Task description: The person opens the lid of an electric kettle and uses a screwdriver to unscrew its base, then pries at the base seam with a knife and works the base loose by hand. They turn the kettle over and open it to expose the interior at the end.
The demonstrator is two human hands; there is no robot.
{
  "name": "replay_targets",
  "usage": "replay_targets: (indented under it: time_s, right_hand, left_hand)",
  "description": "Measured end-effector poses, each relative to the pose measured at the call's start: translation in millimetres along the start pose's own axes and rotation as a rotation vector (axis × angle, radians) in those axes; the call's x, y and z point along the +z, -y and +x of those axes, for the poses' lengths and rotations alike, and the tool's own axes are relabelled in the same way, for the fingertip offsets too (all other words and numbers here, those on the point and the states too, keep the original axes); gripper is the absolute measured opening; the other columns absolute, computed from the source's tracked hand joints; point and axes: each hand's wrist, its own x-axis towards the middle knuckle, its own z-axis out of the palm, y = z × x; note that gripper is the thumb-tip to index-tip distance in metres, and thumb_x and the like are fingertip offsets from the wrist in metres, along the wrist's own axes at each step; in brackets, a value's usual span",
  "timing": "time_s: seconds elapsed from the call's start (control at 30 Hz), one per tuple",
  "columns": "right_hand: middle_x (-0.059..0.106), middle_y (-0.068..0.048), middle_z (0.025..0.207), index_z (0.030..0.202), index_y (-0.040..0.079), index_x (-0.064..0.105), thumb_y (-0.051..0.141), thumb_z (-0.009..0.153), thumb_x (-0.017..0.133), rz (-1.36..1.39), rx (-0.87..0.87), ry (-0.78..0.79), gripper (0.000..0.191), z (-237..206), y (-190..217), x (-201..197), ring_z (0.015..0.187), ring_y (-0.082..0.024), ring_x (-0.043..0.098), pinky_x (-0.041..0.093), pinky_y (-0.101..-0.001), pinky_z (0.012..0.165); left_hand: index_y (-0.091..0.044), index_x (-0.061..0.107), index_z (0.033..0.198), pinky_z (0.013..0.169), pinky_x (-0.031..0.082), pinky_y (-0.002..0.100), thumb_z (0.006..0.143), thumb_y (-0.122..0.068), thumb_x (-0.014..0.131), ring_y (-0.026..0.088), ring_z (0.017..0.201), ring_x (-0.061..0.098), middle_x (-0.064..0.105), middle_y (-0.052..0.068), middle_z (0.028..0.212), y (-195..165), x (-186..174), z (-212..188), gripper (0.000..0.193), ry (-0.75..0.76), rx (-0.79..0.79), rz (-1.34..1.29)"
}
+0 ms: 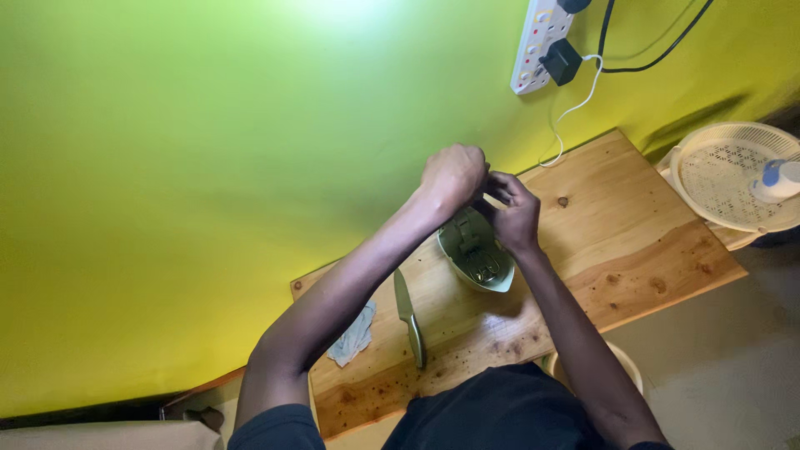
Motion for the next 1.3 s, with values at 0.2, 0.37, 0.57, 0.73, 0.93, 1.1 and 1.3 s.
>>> replay_targets:
  time_s: [0.2, 0.37, 0.57, 0.73, 0.93, 1.1, 1.3]
  right_hand:
    - [0.068, -0.019, 0.126, 0.134, 0.007, 0.060, 0.007, 0.084, 0.070, -0.404, 0.273, 0.172, 0.050, -18.6, -26.8, -19.9, 0.118, -0.031, 0.064, 0.049, -0.0430, 0.099]
    - [0.072, -0.020, 0.114, 0.132, 0.017, 0.067, 0.012, 0.097, 0.056, -0.599, 0.299, 0.331, 0.037, -11.3, -27.8, -28.9, 0.108, -0.039, 0.069, 0.055, -0.0478, 0.091]
    - [0.071, -0.022, 0.114, 0.124, 0.008, 0.068, 0.005, 0.093, 0.054, -0.679, 0.180, 0.375, 0.034, -13.8, -0.5, -19.1, 0.106, -0.041, 0.066, 0.050, -0.0514, 0.096]
    - [0.065, -0.023, 0.118, 0.125, -0.002, 0.064, -0.006, 0.079, 0.054, -0.751, -0.050, 0.449, 0.047, -38.6, -7.1, 14.2, 0.120, -0.038, 0.059, 0.034, -0.0578, 0.115]
    - [0.065, -0.021, 0.111, 0.118, -0.002, 0.062, -0.001, 0.077, 0.060, -0.730, -0.012, 0.407, 0.041, -43.7, -28.6, 35.3, 0.114, -0.036, 0.059, 0.034, -0.0550, 0.112]
    - [0.064, -0.021, 0.103, 0.107, -0.002, 0.060, -0.005, 0.073, 0.058, -0.768, -0.072, 0.426, 0.035, -44.4, -42.3, 50.1, 0.113, -0.037, 0.059, 0.034, -0.0557, 0.113]
    - [0.065, -0.021, 0.100, 0.107, -0.003, 0.062, -0.011, 0.071, 0.054, -0.688, -0.110, 0.394, 0.038, -43.3, -55.0, 55.5, 0.109, -0.038, 0.060, 0.040, -0.0532, 0.110]
  left_hand:
    - [-0.006, 0.077, 0.089, 0.073, 0.059, 0.049, 0.091, -0.037, 0.069, 0.038, 0.084, 0.074, 0.075, 0.020, 0.088, -2.8, -5.1, 7.6, 0.033, 0.062, 0.019, 0.118]
    - [-0.004, 0.078, 0.085, 0.072, 0.058, 0.051, 0.094, -0.038, 0.067, 0.040, 0.078, 0.073, 0.073, 0.023, 0.083, 6.3, -12.1, -28.1, 0.036, -0.009, 0.020, 0.093]
    - [-0.003, 0.079, 0.078, 0.063, 0.055, 0.050, 0.099, -0.045, 0.061, 0.037, 0.057, 0.068, 0.069, 0.023, 0.066, 39.9, -13.2, -98.3, 0.049, 0.035, -0.140, -0.052]
    - [-0.004, 0.079, 0.085, 0.057, 0.055, 0.046, 0.101, -0.037, 0.057, 0.027, 0.051, 0.064, 0.068, 0.013, 0.059, 80.1, 12.1, -132.3, 0.043, 0.194, -0.365, -0.248]
    - [-0.004, 0.081, 0.097, 0.064, 0.053, 0.044, 0.100, -0.038, 0.058, 0.024, 0.056, 0.067, 0.069, 0.014, 0.061, 128.6, 72.0, -171.0, 0.041, 0.119, -0.382, -0.512]
    - [-0.007, 0.083, 0.093, 0.067, 0.052, 0.041, 0.103, -0.042, 0.054, 0.022, 0.061, 0.064, 0.070, 0.016, 0.069, 156.7, 104.7, -172.4, 0.047, 0.180, -0.380, -0.643]
    - [-0.007, 0.082, 0.091, 0.059, 0.049, 0.038, 0.100, -0.040, 0.060, 0.017, 0.055, 0.061, 0.071, 0.014, 0.064, 152.8, 99.8, -167.5, 0.041, 0.178, -0.436, -0.590]
